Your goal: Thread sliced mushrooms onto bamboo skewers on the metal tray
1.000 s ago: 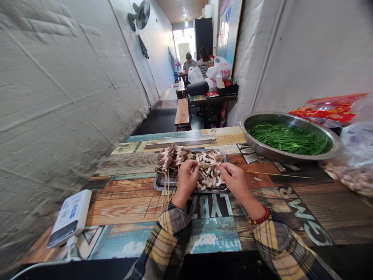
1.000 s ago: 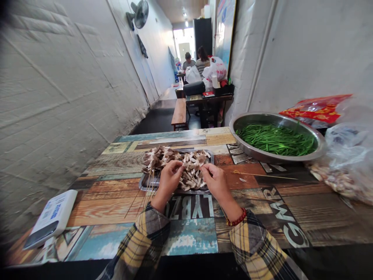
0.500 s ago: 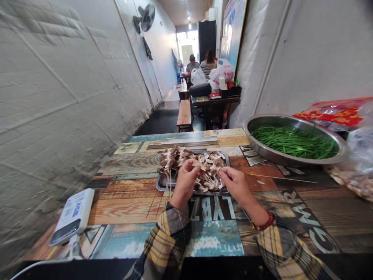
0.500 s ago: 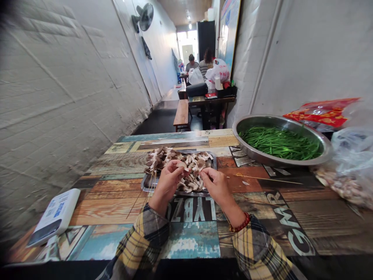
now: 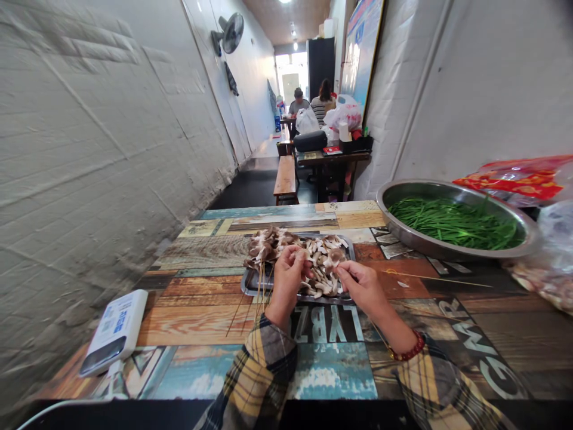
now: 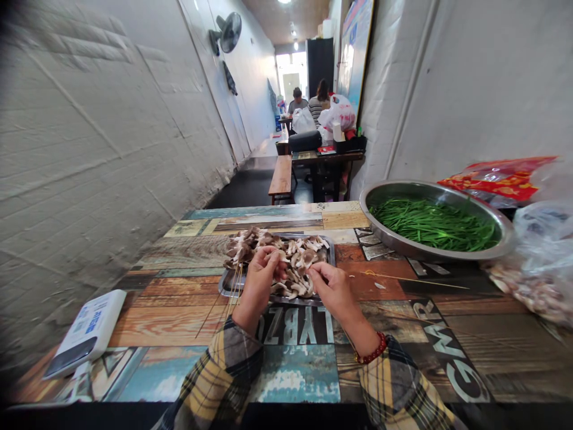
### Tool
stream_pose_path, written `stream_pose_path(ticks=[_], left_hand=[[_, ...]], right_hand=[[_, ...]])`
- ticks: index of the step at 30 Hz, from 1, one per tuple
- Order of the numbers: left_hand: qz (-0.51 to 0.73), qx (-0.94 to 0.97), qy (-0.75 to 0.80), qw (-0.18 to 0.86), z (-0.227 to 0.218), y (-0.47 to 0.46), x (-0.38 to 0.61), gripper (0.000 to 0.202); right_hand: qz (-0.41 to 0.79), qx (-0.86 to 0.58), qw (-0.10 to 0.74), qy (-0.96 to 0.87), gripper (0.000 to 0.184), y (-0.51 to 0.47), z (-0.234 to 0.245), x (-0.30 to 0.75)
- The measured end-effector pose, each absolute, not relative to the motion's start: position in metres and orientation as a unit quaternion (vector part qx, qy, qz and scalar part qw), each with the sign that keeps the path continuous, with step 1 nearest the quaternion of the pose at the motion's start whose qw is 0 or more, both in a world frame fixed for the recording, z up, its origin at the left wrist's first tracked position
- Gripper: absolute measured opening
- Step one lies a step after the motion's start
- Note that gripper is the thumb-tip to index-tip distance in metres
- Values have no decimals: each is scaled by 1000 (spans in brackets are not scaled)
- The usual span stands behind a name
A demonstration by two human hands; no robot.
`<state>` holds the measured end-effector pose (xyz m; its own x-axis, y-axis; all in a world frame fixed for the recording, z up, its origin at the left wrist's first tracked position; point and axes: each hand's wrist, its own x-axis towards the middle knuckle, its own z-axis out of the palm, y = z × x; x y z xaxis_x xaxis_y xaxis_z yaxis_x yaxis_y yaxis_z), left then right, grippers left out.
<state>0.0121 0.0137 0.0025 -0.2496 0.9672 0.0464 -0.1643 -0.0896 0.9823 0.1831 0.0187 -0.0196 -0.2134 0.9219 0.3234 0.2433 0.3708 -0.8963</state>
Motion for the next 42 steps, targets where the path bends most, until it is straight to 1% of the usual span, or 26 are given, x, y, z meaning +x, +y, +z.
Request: stream_pose_path(ticks=[4,9,13,18,23,28,31,42], left_hand=[[632,386,451,499,5,13,12,30],[665,341,373,550,6,16,11,27],[676,332,382,535,6,17,11,24],[683,332,421,495,8,18,12,26],[685,338,432,480,5,20,9,29],[677,348,449,468,0,21,6,23],[674,347,450,471,1,21,6,23],[681,315,429,502,6,18,9,30]], right_hand=[[364,-420,458,-693,29,17,-18,182],[343,-417,429,-724,29,16,-19,182],[328,-416,418,-738,29,17,-21,182],[315,-414,410,-749,29,16,-20,183],[301,-407,405,-761,28,15,-19,183],[306,-401,397,-767,28,14,-19,182],[306,-397,397,-769,28,13,-18,181],[301,-394,388,-777,27,12,-17,181]])
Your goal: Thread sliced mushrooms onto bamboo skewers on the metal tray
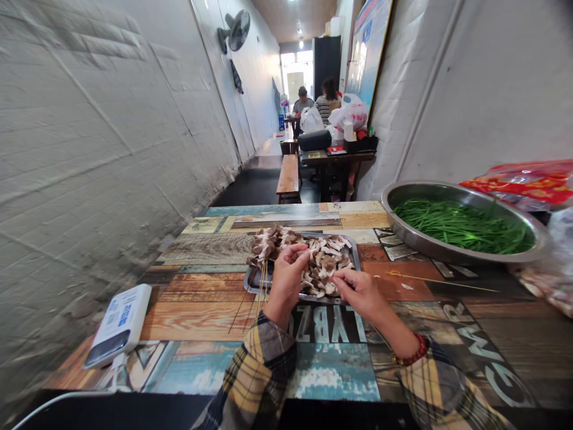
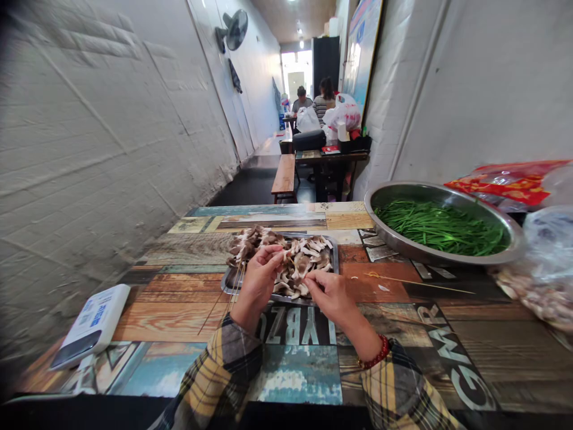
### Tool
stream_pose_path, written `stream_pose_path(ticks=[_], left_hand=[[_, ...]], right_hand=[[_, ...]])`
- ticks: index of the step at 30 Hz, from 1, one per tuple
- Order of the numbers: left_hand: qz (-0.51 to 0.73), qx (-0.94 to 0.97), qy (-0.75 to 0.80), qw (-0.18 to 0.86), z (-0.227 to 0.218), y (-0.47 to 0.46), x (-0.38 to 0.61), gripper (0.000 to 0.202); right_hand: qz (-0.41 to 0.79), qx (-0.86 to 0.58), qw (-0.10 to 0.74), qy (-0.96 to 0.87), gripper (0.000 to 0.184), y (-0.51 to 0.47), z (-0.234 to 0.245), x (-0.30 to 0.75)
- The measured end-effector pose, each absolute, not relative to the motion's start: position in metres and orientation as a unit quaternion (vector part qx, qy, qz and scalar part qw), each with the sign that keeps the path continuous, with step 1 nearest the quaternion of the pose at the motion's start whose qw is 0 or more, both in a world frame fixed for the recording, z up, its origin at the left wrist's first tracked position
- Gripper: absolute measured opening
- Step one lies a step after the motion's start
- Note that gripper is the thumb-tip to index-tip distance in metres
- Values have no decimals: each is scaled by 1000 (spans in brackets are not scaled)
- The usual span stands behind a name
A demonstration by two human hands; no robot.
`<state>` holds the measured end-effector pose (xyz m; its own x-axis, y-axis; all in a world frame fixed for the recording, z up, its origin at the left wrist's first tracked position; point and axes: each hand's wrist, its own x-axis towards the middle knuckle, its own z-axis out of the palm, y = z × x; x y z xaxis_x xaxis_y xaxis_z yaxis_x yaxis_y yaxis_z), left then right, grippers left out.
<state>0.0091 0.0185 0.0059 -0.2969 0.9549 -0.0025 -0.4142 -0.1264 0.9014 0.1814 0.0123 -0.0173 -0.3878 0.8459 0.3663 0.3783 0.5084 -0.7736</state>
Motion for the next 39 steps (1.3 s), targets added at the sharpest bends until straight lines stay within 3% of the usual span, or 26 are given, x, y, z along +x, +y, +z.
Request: stream_pose_path(ticks=[9,22,39], left_hand=[[684,263,390,557,8,17,8,34],[668,278,407,557,8,15,9,38],[638,305,389,590,6,11,16,30]], right_hand=[[296,-388,395,-779,29,12,-17,180],[300,-391,396,-775,27,11,-16,181],[305,-395,408,-764,31,11,-17,178]])
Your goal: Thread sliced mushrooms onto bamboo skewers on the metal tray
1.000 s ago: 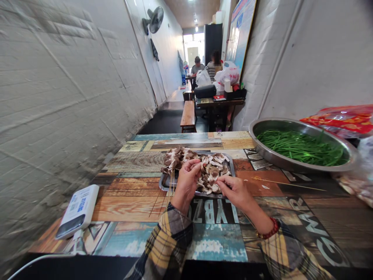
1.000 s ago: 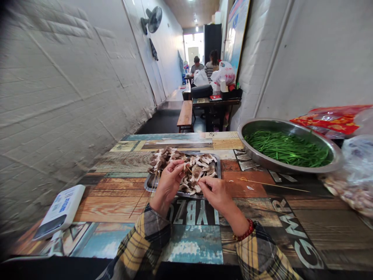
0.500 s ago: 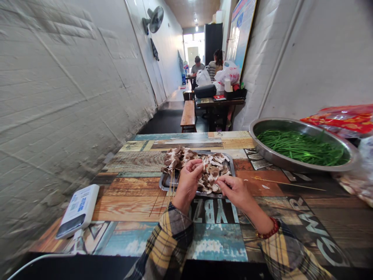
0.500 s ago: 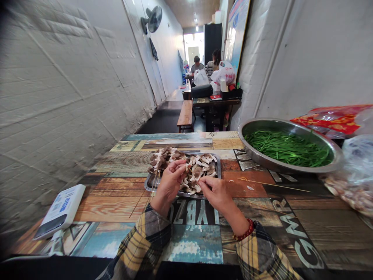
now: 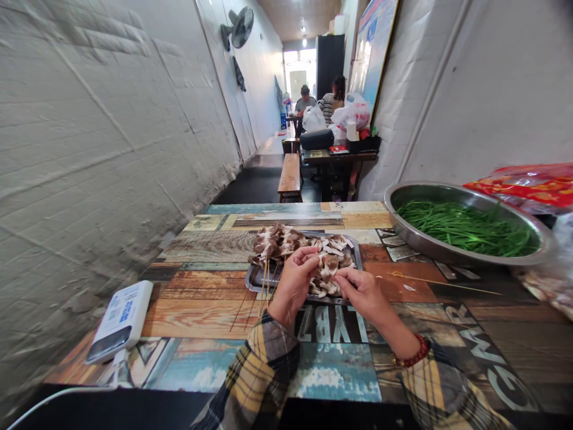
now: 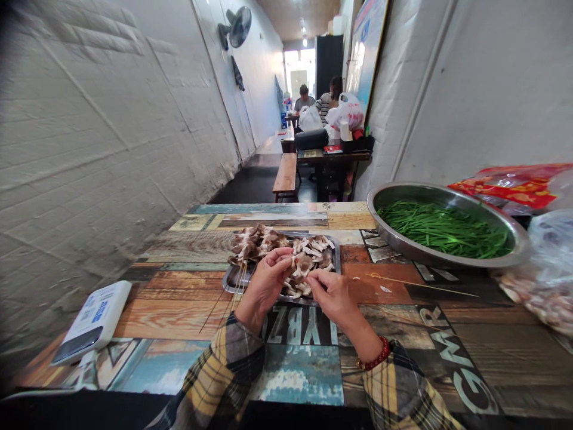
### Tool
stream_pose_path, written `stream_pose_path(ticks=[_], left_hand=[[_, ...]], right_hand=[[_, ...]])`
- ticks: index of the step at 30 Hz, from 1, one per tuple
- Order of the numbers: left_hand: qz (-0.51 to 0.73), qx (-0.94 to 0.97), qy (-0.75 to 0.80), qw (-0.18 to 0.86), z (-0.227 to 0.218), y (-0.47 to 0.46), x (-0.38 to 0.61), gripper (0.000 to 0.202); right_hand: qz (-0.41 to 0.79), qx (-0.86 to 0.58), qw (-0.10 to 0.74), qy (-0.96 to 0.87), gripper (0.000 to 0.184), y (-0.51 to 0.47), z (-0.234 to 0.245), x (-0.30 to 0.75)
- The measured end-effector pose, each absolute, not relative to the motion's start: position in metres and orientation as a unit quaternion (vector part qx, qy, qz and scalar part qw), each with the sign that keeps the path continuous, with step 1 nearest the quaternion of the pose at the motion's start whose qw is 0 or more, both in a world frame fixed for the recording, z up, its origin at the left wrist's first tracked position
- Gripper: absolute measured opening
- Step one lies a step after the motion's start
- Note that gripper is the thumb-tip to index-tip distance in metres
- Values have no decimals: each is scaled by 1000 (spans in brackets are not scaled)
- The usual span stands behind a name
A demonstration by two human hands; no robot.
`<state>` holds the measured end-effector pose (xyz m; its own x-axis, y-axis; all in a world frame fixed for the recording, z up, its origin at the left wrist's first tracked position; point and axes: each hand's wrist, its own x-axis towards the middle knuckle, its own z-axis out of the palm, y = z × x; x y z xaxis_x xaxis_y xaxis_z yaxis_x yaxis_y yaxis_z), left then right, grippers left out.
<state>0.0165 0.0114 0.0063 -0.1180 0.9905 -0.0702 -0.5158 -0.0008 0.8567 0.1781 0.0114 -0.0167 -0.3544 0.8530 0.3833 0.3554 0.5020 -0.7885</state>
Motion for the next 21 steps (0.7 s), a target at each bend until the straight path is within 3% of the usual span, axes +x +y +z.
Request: stream_pose_path(ticks=[9,21], left_hand=[[628,331,427,560,1,15,18,36],[620,346,442,548,-1,14,20,27]], right_hand=[[330,-410,417,-741,33,17,-26,179],[350,-406,406,-740,29,13,-23,175]])
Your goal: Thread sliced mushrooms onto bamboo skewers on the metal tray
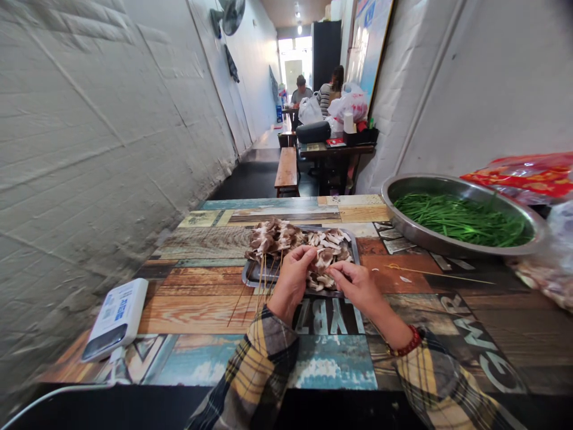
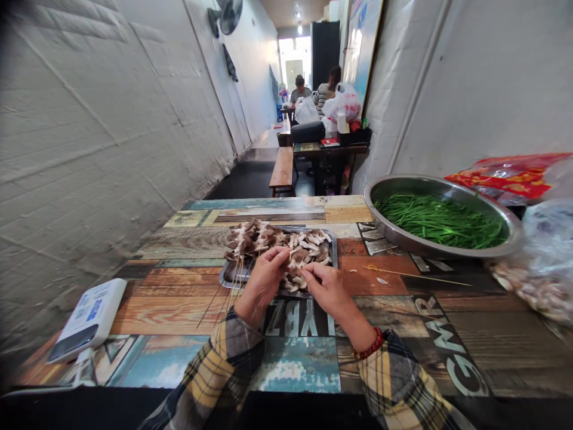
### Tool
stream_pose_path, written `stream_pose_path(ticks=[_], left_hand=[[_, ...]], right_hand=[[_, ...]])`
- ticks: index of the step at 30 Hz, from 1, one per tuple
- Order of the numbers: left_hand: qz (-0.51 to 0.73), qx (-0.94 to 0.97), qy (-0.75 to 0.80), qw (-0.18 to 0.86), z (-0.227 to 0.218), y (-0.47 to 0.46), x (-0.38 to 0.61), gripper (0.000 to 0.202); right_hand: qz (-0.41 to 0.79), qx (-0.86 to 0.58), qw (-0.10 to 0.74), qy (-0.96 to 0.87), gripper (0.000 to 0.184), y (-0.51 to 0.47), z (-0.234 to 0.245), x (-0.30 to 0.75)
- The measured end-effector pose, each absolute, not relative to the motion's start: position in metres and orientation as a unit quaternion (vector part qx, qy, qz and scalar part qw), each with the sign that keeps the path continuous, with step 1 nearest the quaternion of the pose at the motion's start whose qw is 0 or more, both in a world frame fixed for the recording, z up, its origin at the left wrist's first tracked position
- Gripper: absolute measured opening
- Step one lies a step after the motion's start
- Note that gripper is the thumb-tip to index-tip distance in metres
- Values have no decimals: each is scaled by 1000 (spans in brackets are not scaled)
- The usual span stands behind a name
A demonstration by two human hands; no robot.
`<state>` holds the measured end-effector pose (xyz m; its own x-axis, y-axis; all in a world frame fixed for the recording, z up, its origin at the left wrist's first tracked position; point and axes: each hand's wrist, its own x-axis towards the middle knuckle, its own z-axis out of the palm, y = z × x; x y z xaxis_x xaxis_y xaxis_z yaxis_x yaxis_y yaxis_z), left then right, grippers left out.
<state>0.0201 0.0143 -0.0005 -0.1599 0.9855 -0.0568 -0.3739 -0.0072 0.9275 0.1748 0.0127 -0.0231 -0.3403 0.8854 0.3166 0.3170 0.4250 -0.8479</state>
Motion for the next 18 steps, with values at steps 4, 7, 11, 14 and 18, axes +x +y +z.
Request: stream_pose_path(ticks=[4,7,11,14,18], left_hand=[[622,352,440,544,2,13,23,27],[615,367,444,538,0,13,25,27],[600,398,445,532,-5,12,27,26],[588,423,451,522,-5,11,29,25],[581,446,473,490,0,11,28,22]], right_hand=[[315,-415,417,-745,30,10,-19,174],[296,-423,426,-743,29,8,-17,173],[290,-425,431,-742,28,8,-18,174],[291,-426,426,-743,29,10,-19,176],[291,-424,428,-743,28,14,-18,180]])
